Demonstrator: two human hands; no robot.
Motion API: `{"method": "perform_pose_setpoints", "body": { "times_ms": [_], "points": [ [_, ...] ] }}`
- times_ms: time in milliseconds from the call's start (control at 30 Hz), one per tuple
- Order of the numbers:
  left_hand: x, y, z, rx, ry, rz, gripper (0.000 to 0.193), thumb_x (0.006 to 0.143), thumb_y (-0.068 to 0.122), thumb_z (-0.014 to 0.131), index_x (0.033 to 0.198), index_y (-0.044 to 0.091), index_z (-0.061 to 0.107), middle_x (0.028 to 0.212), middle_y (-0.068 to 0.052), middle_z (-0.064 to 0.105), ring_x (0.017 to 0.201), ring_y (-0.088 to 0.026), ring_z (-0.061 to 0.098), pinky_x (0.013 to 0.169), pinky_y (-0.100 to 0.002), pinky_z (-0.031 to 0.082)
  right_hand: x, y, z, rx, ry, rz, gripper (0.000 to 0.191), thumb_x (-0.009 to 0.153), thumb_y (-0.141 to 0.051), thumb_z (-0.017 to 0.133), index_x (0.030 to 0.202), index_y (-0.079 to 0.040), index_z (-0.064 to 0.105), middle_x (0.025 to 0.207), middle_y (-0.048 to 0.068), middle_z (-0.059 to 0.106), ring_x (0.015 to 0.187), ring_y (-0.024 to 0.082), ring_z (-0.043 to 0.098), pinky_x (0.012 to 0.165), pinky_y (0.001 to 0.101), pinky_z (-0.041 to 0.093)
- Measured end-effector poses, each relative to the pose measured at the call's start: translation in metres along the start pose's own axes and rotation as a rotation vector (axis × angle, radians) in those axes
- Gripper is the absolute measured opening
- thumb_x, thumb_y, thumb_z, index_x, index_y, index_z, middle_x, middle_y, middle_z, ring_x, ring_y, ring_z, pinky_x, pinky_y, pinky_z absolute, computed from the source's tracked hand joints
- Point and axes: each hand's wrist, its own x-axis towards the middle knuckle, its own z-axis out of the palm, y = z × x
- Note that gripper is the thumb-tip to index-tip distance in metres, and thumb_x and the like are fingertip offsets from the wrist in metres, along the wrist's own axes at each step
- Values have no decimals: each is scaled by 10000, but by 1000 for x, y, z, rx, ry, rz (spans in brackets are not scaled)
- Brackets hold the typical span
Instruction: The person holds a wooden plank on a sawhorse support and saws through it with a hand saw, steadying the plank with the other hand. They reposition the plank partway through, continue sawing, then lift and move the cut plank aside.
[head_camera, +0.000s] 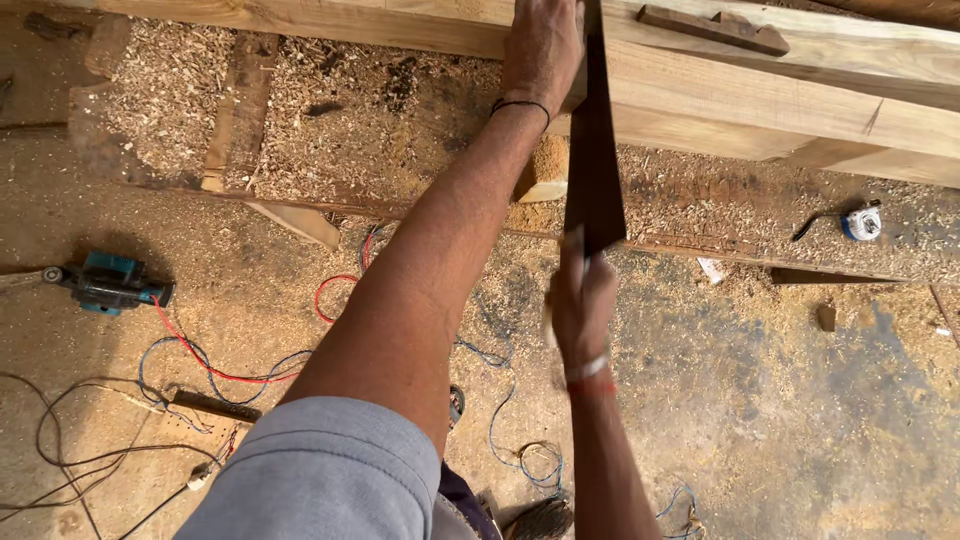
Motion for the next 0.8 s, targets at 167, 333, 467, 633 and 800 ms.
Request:
{"method": "perform_pose_setpoints", "body": {
  "times_ms": [167,333,467,633,800],
  "points": [
    [2,2,-14,-146,-408,-335,306,1154,279,441,1173,42,633,1013,-178,709,924,-289,739,759,-387,639,-37,25,7,-7,41,-83,411,1080,-425,453,1085,-38,591,548,-41,471,404,43,457,318,257,375],
    [3,2,-9,17,21,26,290,1029,264,565,1169,12,596,1040,-191,672,990,-298,679,683,-351,664,-155,39,-15,133,84,141,370,1074,-321,501,1145,26,608,549,-16,454,401,50,410,338,247,342],
    [4,-2,2,60,-23,-14,291,1026,271,566,1174,23,599,1033,-169,677,1003,-290,680,705,-348,666,-86,17,-8,29,78,-51,388,1041,-365,491,1129,12,524,559,-28,474,413,42,482,325,246,409],
    [0,-8,4,-11,-96,-35,257,1085,261,508,1180,41,600,1045,-161,678,943,-255,717,689,-333,647,-5,8,12,-103,56,-31,523,1128,-458,428,913,-11,594,578,13,524,419,66,489,346,261,389],
    [-1,-10,1,-35,-141,-69,288,1095,277,493,1204,22,573,1062,-172,655,912,-250,722,687,-334,668,-121,33,8,108,119,-55,375,1085,-381,494,1096,-17,584,627,-49,454,454,50,388,375,239,285]
  ]
}}
